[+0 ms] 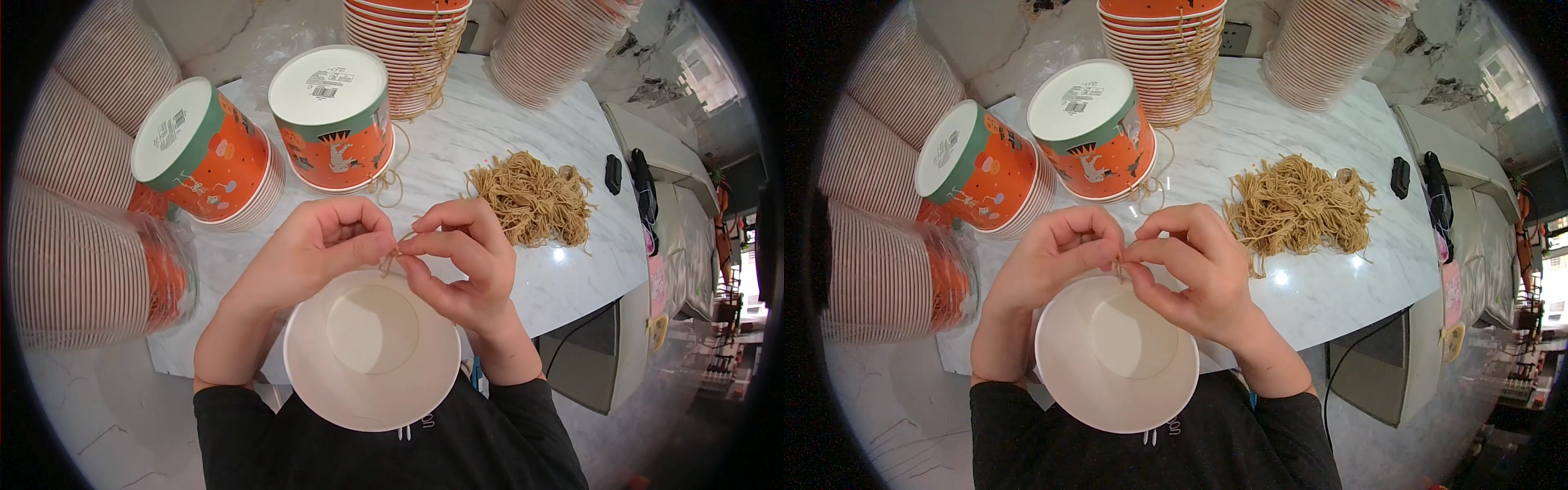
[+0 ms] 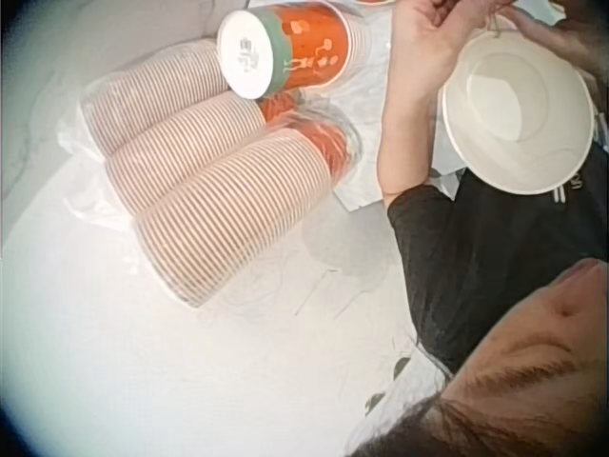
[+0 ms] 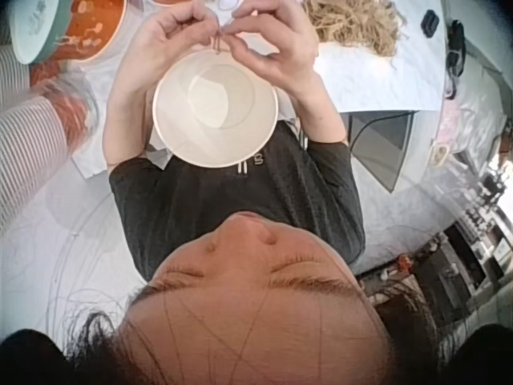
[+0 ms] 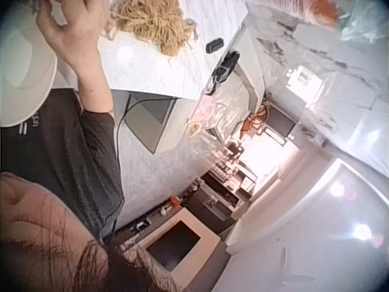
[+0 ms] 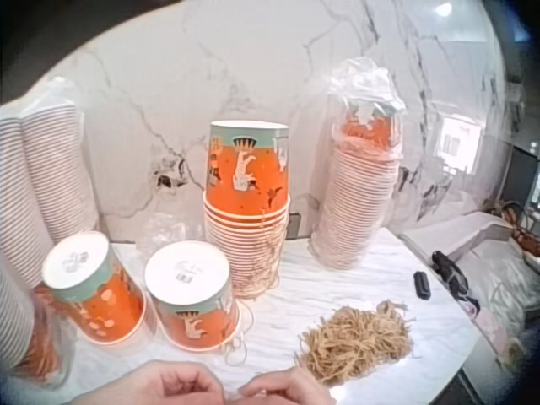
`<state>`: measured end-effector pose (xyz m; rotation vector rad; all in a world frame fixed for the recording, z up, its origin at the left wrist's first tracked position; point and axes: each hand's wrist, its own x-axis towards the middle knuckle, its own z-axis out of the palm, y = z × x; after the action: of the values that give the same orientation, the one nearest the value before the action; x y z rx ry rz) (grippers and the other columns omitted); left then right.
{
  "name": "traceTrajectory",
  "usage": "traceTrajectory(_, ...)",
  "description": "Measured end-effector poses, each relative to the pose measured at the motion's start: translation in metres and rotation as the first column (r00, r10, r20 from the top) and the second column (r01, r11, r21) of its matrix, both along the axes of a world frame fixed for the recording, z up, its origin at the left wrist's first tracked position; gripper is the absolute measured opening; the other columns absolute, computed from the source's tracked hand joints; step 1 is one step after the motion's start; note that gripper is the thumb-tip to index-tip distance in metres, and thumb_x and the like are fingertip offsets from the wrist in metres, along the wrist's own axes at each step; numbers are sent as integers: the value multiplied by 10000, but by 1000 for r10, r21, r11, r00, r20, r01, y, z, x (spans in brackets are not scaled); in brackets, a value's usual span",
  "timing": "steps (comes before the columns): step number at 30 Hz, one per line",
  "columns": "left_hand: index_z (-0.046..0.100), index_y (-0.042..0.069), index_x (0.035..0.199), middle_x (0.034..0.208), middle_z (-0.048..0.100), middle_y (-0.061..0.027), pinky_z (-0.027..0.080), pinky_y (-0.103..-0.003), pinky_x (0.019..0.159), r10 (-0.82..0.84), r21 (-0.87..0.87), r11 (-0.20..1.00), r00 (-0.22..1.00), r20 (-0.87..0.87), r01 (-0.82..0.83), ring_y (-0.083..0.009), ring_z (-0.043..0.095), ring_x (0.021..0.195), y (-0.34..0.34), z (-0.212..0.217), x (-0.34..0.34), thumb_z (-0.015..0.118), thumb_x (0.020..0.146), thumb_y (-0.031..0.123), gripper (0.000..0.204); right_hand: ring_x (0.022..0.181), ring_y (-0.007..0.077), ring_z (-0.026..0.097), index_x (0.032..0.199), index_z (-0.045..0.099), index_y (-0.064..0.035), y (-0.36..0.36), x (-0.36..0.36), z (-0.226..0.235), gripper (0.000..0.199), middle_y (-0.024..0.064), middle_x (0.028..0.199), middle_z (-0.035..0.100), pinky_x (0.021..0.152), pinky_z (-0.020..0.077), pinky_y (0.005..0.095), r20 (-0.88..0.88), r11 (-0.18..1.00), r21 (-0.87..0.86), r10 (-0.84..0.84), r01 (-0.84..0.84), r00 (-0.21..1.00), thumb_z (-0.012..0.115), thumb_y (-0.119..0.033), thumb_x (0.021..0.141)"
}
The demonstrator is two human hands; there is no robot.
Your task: Threading rubber bands through pre-punched holes in paper bowls to assemble them.
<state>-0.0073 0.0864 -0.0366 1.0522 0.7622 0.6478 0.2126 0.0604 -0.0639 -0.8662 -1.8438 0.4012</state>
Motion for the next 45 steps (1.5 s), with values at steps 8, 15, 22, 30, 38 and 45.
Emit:
traceTrajectory(8, 642, 23, 1056, 1023, 646, 2, 484, -230, 867, 44, 115, 992, 995, 88, -54, -66, 599, 956, 0, 2, -5, 695, 991, 90, 108, 742, 217, 633, 950, 765, -75, 3, -2, 4, 249, 49, 863, 662, 636, 495, 325, -26, 998, -12, -55, 55, 998, 818, 18, 726)
traceTrajectory(15, 642, 27, 1049, 1068, 634, -12, 472, -248, 907, 98, 213, 972, 995, 4, -97, -82, 590, 1006, -2, -2, 2, 690, 994, 83, 92, 671, 206, 600, 982, 760, -57, 4, -2, 3, 213, 57, 806, 668, 604, 461, 312, -8, 996, -84, -20, 19, 1000, 797, 6, 783)
traceTrajectory(22, 687, 51, 1006, 1126, 615, -28, 448, -273, 883, 194, 563, 821, 973, -123, -92, -122, 573, 1056, -2, -3, 6, 725, 933, 70, 85, 725, 51, 599, 1033, 749, -4, -6, 2, 9, 150, 18, 863, 705, 596, 441, 235, -361, 779, -568, 56, -268, 931, 782, -57, 896)
traceTrajectory(30, 671, 44, 1099, 1136, 635, -42, 488, -285, 853, 203, 606, 790, 972, -115, -94, -130, 617, 991, -9, 3, 12, 757, 909, 65, 209, 783, 17, 614, 1022, 744, 7, -8, 1, 4, 111, 6, 942, 714, 647, 454, 172, -591, 674, -592, 11, -443, 806, 764, -6, 914)
traceTrajectory(38, 623, 52, 1072, 943, 674, 15, 522, -242, 842, 61, 231, 973, 990, -130, -30, -67, 652, 888, -5, 5, 6, 800, 868, 32, 271, 664, 5, 434, 994, 746, -32, -4, 5, 1, 155, -22, 940, 652, 575, 335, 181, -520, 767, -525, 54, -369, 852, 801, 12, 855)
traceTrajectory(45, 602, 65, 1024, 965, 674, 9, 530, -239, 829, 64, 105, 992, 997, 47, -69, -68, 651, 874, -6, 4, 5, 799, 896, 54, 235, 704, 15, 418, 1052, 717, -49, -5, 5, 4, 227, -38, 958, 644, 615, 346, 187, -534, 738, -526, 100, -423, 839, 769, 12, 840)
